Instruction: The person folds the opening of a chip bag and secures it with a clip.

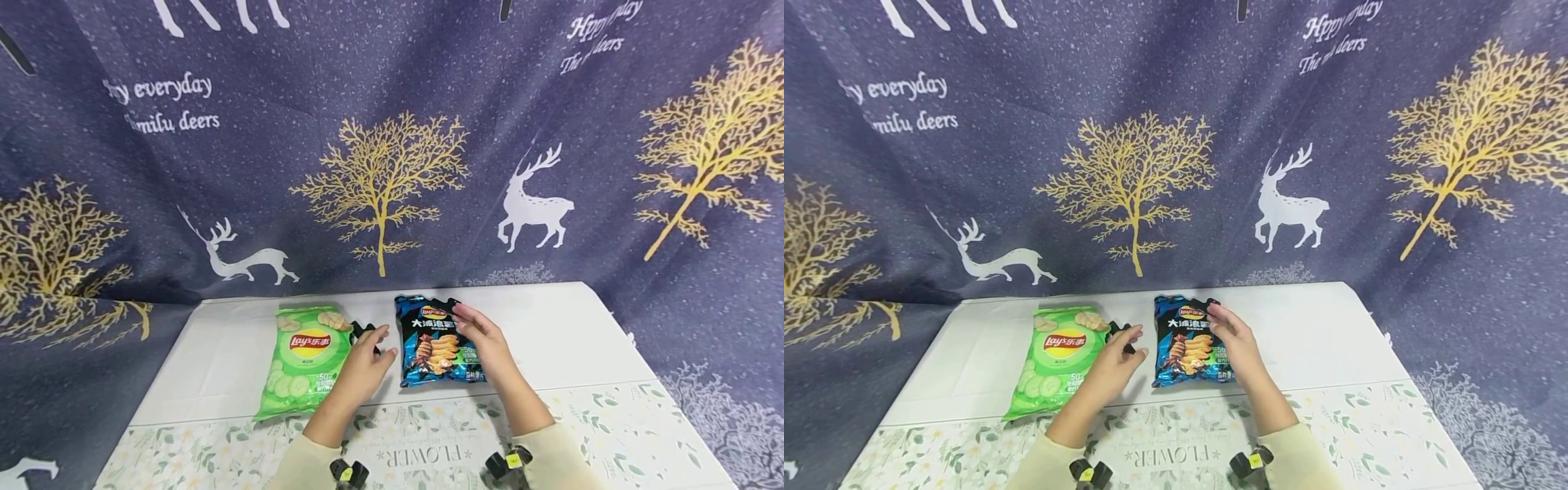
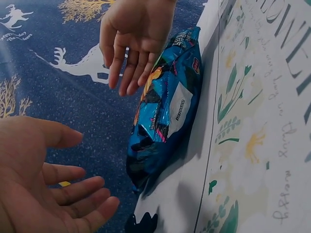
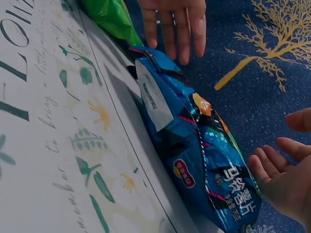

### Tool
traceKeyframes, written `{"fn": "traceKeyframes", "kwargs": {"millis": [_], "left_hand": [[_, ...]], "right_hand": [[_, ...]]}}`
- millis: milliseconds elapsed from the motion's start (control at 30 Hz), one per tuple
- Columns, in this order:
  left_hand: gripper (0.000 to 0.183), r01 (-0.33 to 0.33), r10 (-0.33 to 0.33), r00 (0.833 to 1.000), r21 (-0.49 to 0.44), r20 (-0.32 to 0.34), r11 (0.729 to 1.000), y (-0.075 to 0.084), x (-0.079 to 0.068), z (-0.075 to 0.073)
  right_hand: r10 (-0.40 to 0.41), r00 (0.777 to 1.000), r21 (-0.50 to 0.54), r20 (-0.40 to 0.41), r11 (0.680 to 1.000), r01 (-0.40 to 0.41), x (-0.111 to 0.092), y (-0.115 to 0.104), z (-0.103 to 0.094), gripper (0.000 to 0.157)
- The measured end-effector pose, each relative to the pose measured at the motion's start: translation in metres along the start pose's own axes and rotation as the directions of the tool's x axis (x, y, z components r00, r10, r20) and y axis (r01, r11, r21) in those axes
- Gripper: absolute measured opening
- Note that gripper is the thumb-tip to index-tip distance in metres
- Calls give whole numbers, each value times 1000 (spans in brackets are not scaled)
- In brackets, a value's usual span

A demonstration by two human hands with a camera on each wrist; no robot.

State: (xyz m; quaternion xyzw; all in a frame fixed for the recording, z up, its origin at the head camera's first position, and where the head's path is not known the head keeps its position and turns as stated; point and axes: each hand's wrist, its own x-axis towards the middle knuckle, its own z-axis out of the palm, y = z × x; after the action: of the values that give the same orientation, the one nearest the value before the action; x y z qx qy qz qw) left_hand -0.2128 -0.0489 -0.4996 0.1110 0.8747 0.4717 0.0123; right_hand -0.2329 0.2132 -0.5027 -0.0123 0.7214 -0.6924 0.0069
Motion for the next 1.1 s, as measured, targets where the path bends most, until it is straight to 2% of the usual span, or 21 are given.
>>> {"fn": "traceKeyframes", "kwargs": {"millis": [200, 767, 1100], "left_hand": [[52, 15, -15, 1000, -21, -20, 1000, -1, 0, -2], [51, 83, -88, 991, -56, -100, 995, -3, 3, -11], [53, 130, -139, 983, -73, -122, 989, -10, 4, -25]], "right_hand": [[-27, 999, 45, 42, 999, 25, 0, 3, 6, 50], [-29, 995, 39, 95, 999, 26, -6, 2, 19, 47], [-83, 976, 70, 201, 995, 70, -9, -2, 27, 48]]}}
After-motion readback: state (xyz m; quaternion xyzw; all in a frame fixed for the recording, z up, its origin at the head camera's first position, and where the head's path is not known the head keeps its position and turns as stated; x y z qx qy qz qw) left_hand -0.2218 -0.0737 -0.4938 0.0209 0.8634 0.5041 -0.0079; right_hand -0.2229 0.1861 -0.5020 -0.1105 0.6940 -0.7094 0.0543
